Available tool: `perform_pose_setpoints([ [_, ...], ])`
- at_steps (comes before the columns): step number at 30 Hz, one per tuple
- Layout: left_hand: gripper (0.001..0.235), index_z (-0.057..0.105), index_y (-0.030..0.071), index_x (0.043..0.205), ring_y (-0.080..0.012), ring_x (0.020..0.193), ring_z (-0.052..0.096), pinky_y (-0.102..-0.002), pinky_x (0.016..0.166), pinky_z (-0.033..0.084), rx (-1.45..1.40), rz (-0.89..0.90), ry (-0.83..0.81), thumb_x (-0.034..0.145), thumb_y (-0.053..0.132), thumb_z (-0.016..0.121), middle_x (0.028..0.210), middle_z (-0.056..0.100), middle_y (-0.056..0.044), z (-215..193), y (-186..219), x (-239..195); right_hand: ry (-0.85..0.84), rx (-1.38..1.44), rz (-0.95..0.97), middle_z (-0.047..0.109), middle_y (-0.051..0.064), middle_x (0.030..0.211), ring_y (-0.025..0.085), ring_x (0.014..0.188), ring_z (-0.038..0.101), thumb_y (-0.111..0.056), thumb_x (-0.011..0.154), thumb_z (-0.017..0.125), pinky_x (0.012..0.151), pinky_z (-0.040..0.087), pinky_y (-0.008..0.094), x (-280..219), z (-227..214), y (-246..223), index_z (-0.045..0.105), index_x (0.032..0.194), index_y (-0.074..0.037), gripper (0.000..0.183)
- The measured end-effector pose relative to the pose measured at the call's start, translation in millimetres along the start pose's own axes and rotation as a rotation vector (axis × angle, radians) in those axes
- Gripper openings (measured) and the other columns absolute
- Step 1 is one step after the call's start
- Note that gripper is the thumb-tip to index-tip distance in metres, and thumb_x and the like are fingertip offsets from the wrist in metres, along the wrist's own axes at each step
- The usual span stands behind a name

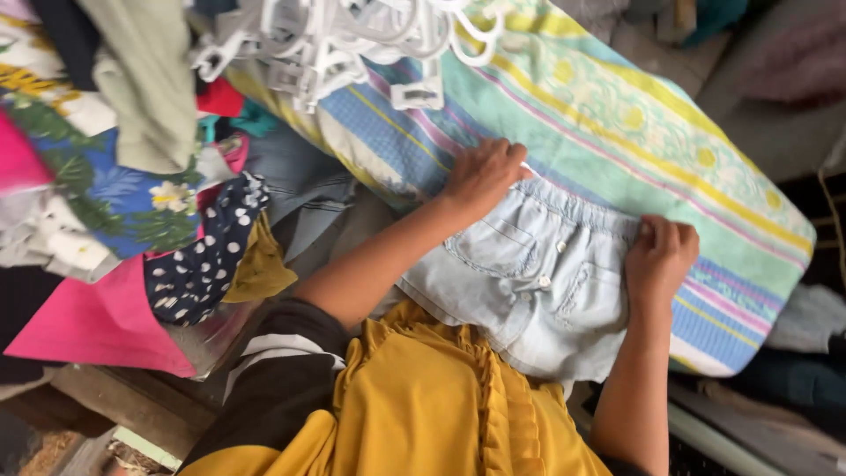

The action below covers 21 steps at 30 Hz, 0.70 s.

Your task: The person picks up pairs of shorts from a pile, folds them, and attaches them to white plastic hangers using clips. They handle light blue denim shorts, white shorts, and pink shorts, placing each hung item onto a nearby rack.

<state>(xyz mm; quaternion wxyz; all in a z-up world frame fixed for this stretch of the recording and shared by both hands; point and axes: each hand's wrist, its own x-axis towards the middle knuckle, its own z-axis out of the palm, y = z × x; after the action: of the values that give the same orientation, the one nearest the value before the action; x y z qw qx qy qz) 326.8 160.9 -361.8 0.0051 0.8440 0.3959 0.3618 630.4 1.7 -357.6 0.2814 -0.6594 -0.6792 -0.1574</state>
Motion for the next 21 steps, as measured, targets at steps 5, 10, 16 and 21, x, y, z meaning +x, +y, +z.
perform_pose_setpoints([
  [5, 0.032, 0.059, 0.011, 0.088, -0.0236, 0.067, 0.058, -0.037, 0.046, 0.044, -0.028, -0.029, -0.079, 0.097, 0.040, 0.071, 0.077, 0.058, -0.003, 18, -6, -7, -0.010, -0.040, 0.002, 0.062, 0.014, 0.099, 0.037, 0.097, 0.056, 0.008, 0.101, 0.064, 0.086, 0.046, 0.049, -8, 7, 8, 0.076, 0.113, -0.003, 0.020],
  [10, 0.031, 0.062, 0.010, 0.096, -0.0261, 0.075, 0.061, -0.037, 0.052, 0.049, -0.129, -0.034, -0.128, 0.094, 0.039, 0.073, 0.081, 0.061, -0.005, 18, -8, -7, 0.005, -0.007, -0.016, 0.065, 0.015, 0.094, 0.035, 0.097, 0.056, 0.011, 0.107, 0.063, 0.082, 0.048, 0.048, -7, 6, 5, 0.077, 0.113, 0.005, 0.017],
  [16, 0.046, 0.053, 0.007, 0.117, -0.0219, 0.062, 0.056, -0.036, 0.043, 0.041, -0.115, 0.028, -0.042, 0.096, 0.042, 0.072, 0.073, 0.059, -0.004, 2, -11, -11, -0.007, 0.031, 0.054, 0.063, 0.018, 0.100, 0.036, 0.105, 0.055, 0.012, 0.106, 0.064, 0.089, 0.050, 0.048, -11, 7, 6, 0.077, 0.116, 0.005, 0.017],
  [21, 0.026, 0.062, 0.009, 0.102, -0.0161, 0.071, 0.058, -0.028, 0.055, 0.045, -0.025, 0.329, 0.345, 0.102, 0.035, 0.070, 0.083, 0.064, -0.002, -143, -13, -8, -0.022, 0.052, 0.116, 0.061, 0.018, 0.101, 0.036, 0.109, 0.054, 0.012, 0.105, 0.063, 0.092, 0.049, 0.048, -16, 9, 10, 0.076, 0.119, 0.003, 0.021],
])
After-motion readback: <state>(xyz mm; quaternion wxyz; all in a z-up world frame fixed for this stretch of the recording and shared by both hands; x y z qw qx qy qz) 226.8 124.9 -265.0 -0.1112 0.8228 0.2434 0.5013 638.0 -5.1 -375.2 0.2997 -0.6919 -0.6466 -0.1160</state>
